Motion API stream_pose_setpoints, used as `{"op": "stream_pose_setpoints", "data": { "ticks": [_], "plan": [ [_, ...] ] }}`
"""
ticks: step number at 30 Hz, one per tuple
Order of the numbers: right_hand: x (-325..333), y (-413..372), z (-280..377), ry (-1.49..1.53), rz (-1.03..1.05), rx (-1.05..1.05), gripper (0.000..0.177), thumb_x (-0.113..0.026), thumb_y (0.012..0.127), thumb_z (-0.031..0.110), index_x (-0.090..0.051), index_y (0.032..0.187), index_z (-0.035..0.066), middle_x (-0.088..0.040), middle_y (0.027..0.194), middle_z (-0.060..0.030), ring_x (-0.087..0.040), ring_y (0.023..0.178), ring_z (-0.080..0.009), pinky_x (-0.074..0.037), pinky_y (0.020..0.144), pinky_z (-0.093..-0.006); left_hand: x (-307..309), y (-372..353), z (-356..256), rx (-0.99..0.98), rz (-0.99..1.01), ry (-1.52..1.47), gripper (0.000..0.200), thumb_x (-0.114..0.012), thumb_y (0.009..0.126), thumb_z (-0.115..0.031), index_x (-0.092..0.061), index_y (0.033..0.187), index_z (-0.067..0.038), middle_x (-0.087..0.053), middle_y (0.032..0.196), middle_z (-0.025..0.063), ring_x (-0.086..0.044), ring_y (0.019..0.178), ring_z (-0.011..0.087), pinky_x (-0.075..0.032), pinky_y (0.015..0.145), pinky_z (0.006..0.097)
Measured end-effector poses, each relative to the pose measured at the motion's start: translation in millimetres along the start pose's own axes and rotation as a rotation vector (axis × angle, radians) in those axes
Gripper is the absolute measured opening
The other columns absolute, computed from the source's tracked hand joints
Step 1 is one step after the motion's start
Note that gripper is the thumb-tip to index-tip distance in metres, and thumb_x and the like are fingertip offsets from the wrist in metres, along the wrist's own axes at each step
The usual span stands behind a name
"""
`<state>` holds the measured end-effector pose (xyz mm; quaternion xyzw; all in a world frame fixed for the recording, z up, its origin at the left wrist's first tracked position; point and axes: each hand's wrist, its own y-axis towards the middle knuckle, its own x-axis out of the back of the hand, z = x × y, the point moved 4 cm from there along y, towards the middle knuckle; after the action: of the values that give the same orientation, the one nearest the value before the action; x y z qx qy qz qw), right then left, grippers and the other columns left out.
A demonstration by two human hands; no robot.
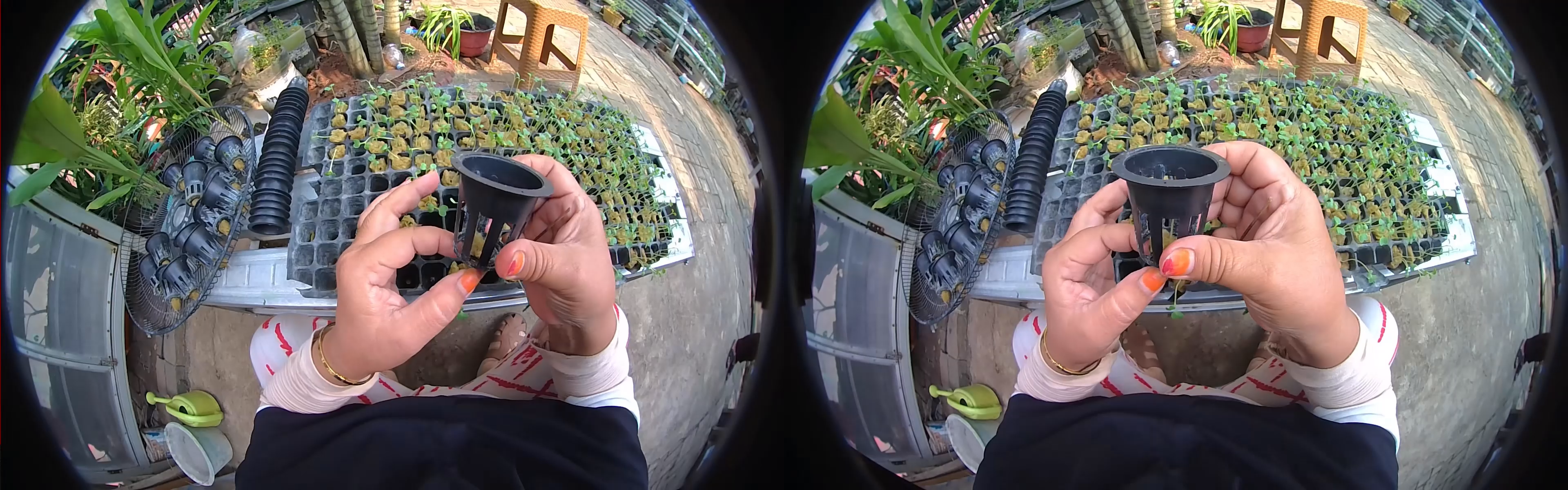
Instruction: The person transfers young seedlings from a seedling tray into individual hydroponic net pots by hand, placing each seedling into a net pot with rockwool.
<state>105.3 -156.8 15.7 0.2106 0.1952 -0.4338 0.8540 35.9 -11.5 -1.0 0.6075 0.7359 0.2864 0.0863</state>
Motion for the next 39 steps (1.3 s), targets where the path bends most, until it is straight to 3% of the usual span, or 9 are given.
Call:
{"op": "stream_pose_setpoints", "data": {
  "ticks": [10, 24, 30, 32, 36, 38, 39],
  "plan": [
    [0, 0, 0, -0.046, -0.003, 0.017, 0.059, -0.083, 0.063, 0.001, -0.049, 0.111, -0.001, -0.062, 0.094, -0.0066, -0.061, 0.083, -0.0115, -0.051, 0.078, -0.0247, -7, -4, 5, 0.059, -0.025, -0.143, 0.017, -0.072, 0.075, -0.014, -0.069, 0.089, -0.003, -0.051, 0.128, 0.0239, -0.047, 0.119, 0.0318, -0.031, 0.102, 0.042],
    [0, -2, 4, 0.058, -0.028, 0.006, 0.055, -0.081, 0.065, -0.001, -0.051, 0.111, -0.001, -0.065, 0.101, -0.0112, -0.063, 0.087, -0.0144, -0.052, 0.078, -0.0263, 8, 0, -8, 0.033, -0.013, 0.044, 0.021, -0.07, 0.077, -0.017, -0.07, 0.093, -0.005, -0.048, 0.129, 0.0281, -0.043, 0.124, 0.0355, -0.026, 0.105, 0.0437],
    [-16, 0, 6, 0.026, 0.037, -0.034, 0.053, -0.081, 0.067, 0.001, -0.051, 0.111, -0.001, -0.065, 0.099, -0.0107, -0.063, 0.085, -0.0135, -0.052, 0.074, -0.0245, 30, 2, -15, -0.004, -0.133, -0.042, 0.026, -0.068, 0.082, -0.015, -0.065, 0.103, 0.002, -0.053, 0.124, 0.0227, -0.046, 0.121, 0.0277, -0.031, 0.102, 0.0388],
    [-30, 1, 6, -0.069, 0.053, -0.061, 0.053, -0.081, 0.067, 0.002, -0.051, 0.11, -0.001, -0.066, 0.097, -0.0099, -0.063, 0.083, -0.0129, -0.051, 0.072, -0.0237, 35, 1, -15, 0.029, -0.133, -0.209, 0.031, -0.067, 0.084, -0.015, -0.061, 0.108, 0.003, -0.054, 0.123, 0.0205, -0.046, 0.121, 0.0254, -0.032, 0.102, 0.0368],
    [-65, 14, 0, -0.152, 0.11, -0.155, 0.052, -0.08, 0.068, 0.002, -0.051, 0.111, -0.003, -0.065, 0.094, -0.01, -0.063, 0.081, -0.0123, -0.052, 0.073, -0.0241, 46, -3, -21, 0.014, -0.2, -0.357, 0.031, -0.063, 0.086, -0.015, -0.058, 0.11, 0.005, -0.059, 0.112, 0.014, -0.053, 0.108, 0.0188, -0.038, 0.095, 0.0311],
    [-84, 23, -3, -0.182, 0.142, -0.163, 0.048, -0.078, 0.071, 0.003, -0.052, 0.11, -0.006, -0.066, 0.092, -0.0108, -0.063, 0.079, -0.0125, -0.051, 0.074, -0.0227, 63, -3, -23, 0.009, -0.302, -0.289, 0.032, -0.063, 0.087, -0.015, -0.058, 0.11, 0.007, -0.06, 0.108, 0.0118, -0.054, 0.102, 0.0156, -0.04, 0.092, 0.0286],
    [-94, 29, -6, -0.239, 0.163, -0.181, 0.048, -0.077, 0.073, 0.005, -0.051, 0.113, -0.004, -0.065, 0.095, -0.0093, -0.062, 0.078, -0.0097, -0.049, 0.068, -0.0184, 74, -4, -25, 0.004, -0.331, -0.258, 0.031, -0.063, 0.087, -0.015, -0.058, 0.109, 0.007, -0.061, 0.107, 0.0117, -0.054, 0.101, 0.015, -0.04, 0.091, 0.0282]
  ]
}}
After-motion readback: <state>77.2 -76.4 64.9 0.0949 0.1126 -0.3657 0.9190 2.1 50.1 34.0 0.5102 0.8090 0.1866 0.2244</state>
